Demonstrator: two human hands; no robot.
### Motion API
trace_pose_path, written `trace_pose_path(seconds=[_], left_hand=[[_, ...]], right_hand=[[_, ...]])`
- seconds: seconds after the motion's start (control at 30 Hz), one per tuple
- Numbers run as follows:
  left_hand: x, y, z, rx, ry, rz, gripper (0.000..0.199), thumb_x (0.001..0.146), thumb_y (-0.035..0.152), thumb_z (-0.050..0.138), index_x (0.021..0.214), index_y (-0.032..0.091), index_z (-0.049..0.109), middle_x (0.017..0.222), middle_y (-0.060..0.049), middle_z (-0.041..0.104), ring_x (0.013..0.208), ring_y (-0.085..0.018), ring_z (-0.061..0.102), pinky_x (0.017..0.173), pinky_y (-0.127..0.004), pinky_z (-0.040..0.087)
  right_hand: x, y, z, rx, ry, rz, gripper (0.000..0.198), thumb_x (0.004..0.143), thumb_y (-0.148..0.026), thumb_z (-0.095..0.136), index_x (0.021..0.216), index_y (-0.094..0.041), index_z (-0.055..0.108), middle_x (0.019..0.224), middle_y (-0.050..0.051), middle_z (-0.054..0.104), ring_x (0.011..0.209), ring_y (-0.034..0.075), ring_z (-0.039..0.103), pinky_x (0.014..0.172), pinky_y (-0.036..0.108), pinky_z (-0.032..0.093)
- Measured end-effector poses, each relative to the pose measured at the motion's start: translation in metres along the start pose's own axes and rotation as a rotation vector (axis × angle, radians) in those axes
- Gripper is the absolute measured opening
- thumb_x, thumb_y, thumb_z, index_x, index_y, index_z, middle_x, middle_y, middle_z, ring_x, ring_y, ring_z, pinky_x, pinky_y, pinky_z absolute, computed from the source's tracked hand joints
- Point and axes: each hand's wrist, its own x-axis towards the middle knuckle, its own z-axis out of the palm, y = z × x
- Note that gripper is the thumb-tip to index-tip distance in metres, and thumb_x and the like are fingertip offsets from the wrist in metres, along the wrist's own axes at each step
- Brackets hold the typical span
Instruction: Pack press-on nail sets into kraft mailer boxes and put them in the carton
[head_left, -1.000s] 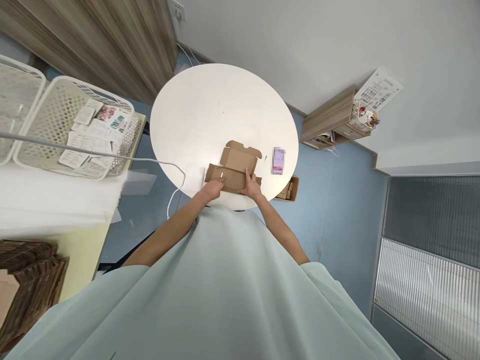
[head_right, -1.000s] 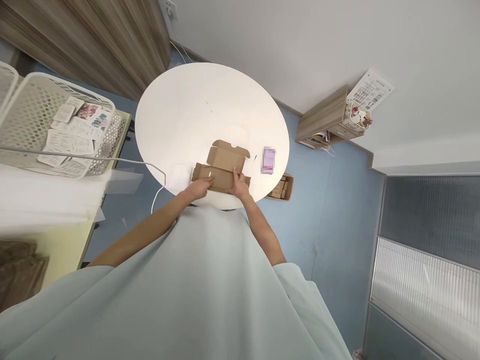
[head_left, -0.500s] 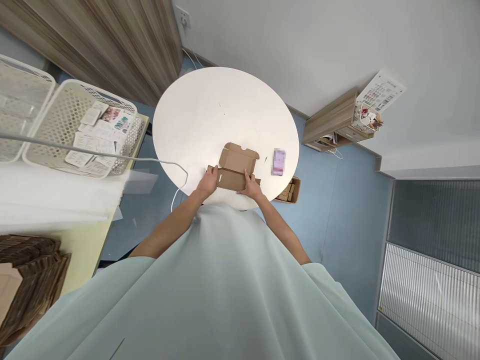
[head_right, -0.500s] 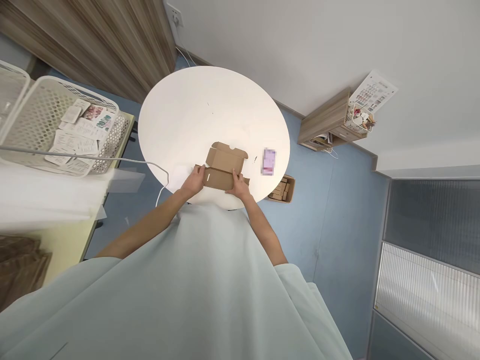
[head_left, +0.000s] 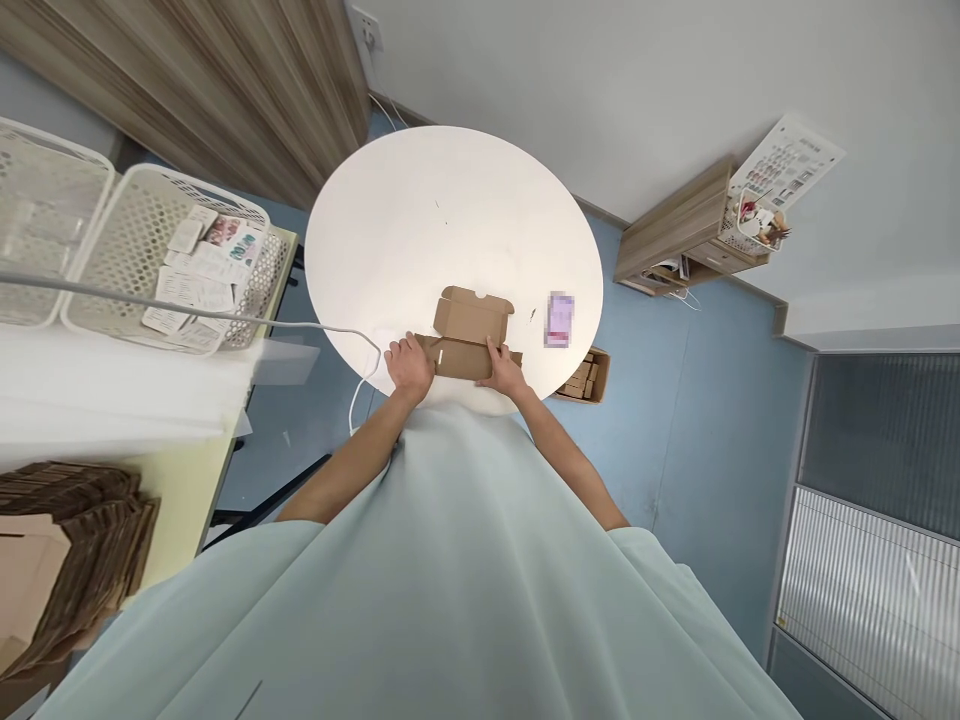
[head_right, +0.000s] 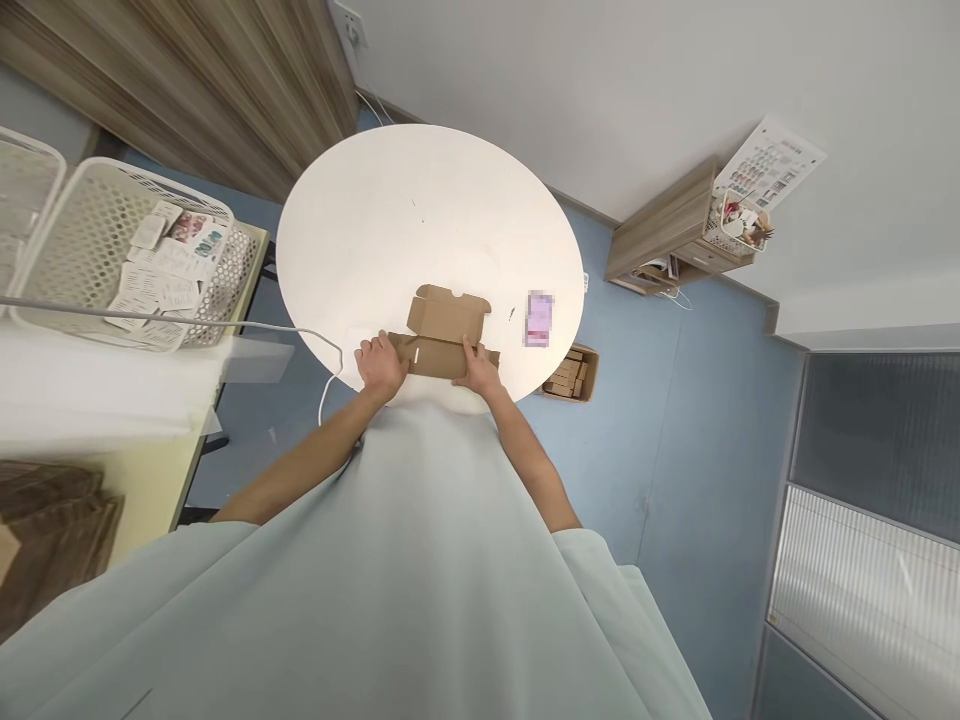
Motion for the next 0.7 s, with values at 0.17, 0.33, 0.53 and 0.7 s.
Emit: trace_pose_path(seconds=[0.17, 0.33, 0.53, 0.7], left_hand=[[0.004, -0.001, 0.004, -0.046, -0.031, -0.047, 0.038, 0.097, 0.025, 0.052, 0.131, 0.012, 0.065, 0.123, -0.026, 0.072, 0.128, -0.045, 0.06, 0.107, -0.059, 0.049], [-0.007, 0.013, 0.006, -0.148, -0.091, -0.033, 0.035, 0.098, 0.035, 0.06, 0.129, 0.019, 0.064, 0.139, -0.022, 0.065, 0.119, -0.04, 0.068, 0.098, -0.053, 0.056], [-0.015, 0.021, 0.009, -0.178, -0.134, -0.024, 0.045, 0.099, 0.051, 0.065, 0.13, 0.019, 0.059, 0.141, -0.02, 0.066, 0.116, -0.038, 0.071, 0.097, -0.05, 0.058], [-0.005, 0.009, 0.014, -0.195, -0.177, -0.09, 0.039, 0.1, 0.045, 0.067, 0.126, 0.018, 0.058, 0.125, -0.018, 0.075, 0.117, -0.034, 0.071, 0.102, -0.046, 0.056]], right_hand=[[0.003, 0.004, 0.003, 0.005, 0.006, -0.009, 0.141, 0.077, -0.043, 0.099, 0.178, -0.038, 0.001, 0.176, 0.023, 0.026, 0.147, 0.04, 0.058, 0.114, 0.051, 0.055], [0.006, 0.007, 0.006, 0.008, 0.017, -0.026, 0.138, 0.078, -0.043, 0.099, 0.179, -0.035, 0.004, 0.175, 0.024, 0.027, 0.144, 0.04, 0.06, 0.114, 0.051, 0.056], [0.005, 0.007, 0.005, 0.001, 0.0, -0.04, 0.139, 0.079, -0.043, 0.098, 0.179, -0.035, 0.002, 0.177, 0.025, 0.024, 0.142, 0.04, 0.063, 0.114, 0.052, 0.056], [0.007, 0.011, 0.01, 0.004, 0.001, -0.06, 0.144, 0.077, -0.036, 0.1, 0.179, -0.037, -0.002, 0.179, 0.025, 0.021, 0.145, 0.041, 0.061, 0.116, 0.051, 0.055]])
